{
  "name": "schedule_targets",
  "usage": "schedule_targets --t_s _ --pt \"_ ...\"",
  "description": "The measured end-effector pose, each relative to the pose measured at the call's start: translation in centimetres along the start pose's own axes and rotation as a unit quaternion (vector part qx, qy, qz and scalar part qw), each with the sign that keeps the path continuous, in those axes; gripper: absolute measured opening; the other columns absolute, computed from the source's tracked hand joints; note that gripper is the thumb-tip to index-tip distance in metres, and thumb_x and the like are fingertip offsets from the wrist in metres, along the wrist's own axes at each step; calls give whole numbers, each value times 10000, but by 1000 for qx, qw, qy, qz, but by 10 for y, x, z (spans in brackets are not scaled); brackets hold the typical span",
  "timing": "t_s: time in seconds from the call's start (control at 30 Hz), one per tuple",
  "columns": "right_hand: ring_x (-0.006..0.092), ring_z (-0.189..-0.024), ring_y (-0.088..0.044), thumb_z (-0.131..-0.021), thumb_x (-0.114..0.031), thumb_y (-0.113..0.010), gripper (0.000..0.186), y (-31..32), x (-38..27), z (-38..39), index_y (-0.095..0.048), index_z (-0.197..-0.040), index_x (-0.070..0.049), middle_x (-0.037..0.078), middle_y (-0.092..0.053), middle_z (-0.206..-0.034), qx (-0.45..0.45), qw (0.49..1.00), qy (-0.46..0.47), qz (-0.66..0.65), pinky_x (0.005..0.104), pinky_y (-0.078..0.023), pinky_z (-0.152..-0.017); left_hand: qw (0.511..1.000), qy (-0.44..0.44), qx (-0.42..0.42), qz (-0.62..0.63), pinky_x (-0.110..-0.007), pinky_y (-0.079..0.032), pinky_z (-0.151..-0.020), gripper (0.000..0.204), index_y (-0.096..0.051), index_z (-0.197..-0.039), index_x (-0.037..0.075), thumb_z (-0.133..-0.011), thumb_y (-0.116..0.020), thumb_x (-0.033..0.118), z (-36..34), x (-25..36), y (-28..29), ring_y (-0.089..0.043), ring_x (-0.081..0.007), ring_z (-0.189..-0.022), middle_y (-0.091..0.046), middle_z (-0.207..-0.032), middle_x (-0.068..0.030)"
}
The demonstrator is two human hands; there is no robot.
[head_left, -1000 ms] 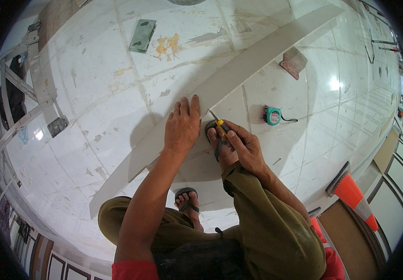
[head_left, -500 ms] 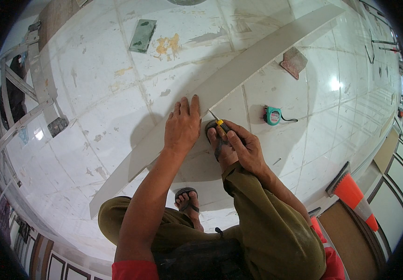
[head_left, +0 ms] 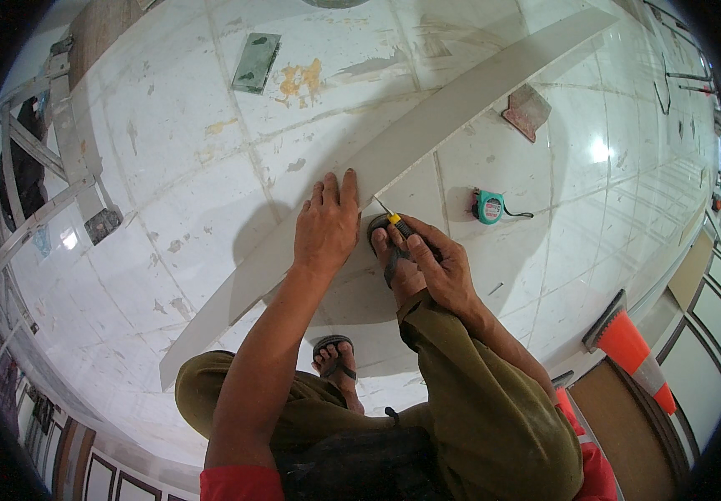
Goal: The person holds a long white trim piece against the floor, scores a mark on it using a utility knife, and then continues to cut or trim the edge of the piece by hand.
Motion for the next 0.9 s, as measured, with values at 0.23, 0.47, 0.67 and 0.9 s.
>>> schedule_targets --t_s 0.23,0.47,0.67,0.9 --pt "280 -1233 -692 -1130 -216 -558 433 2 -7 -1 -587 -1483 33 237 -714 -1322 18 991 37 131 386 -529 -1064 1000 8 -11 0 -506 -557 -1081 671 -452 -1546 -1 -953 -717 170 -1 0 -1 -616 -477 -1326 -583 -1462 -315" --pt "515 -1157 -671 -1101 -195 -499 501 -11 -24 -6 -471 -1587 -80 307 -696 -1239 -22 985 57 161 506 -541 -1006 1000 -1 1 2 -499 -585 -1038 639 -471 -1538 13 -966 -701 180 -2 -6 1 -635 -463 -1306 -601 -1442 -312" --pt "560 -984 -687 -1140 -260 -453 472 -18 -32 -13 -430 -1535 -4 355 -705 -1092 -68 970 69 223 583 -548 -874 999 -1 -21 34 -491 -598 -1004 584 -495 -1518 27 -986 -671 189 -8 -8 3 -665 -421 -1267 -621 -1434 -269" --pt "555 -833 -691 -1145 -280 -451 344 -21 -32 -21 -514 -1269 35 343 -702 -891 -74 954 93 276 606 -537 -750 999 3 -18 32 -506 -605 -963 540 -512 -1509 38 -1012 -638 205 -8 -11 12 -709 -420 -1169 -670 -1373 -237"
Point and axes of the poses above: each hand's wrist, its own z-axis away from the middle knuckle, its own y-axis out of the back of the hand, x = y × z, the point moved 8 cm from there along -z, towards the middle knuckle
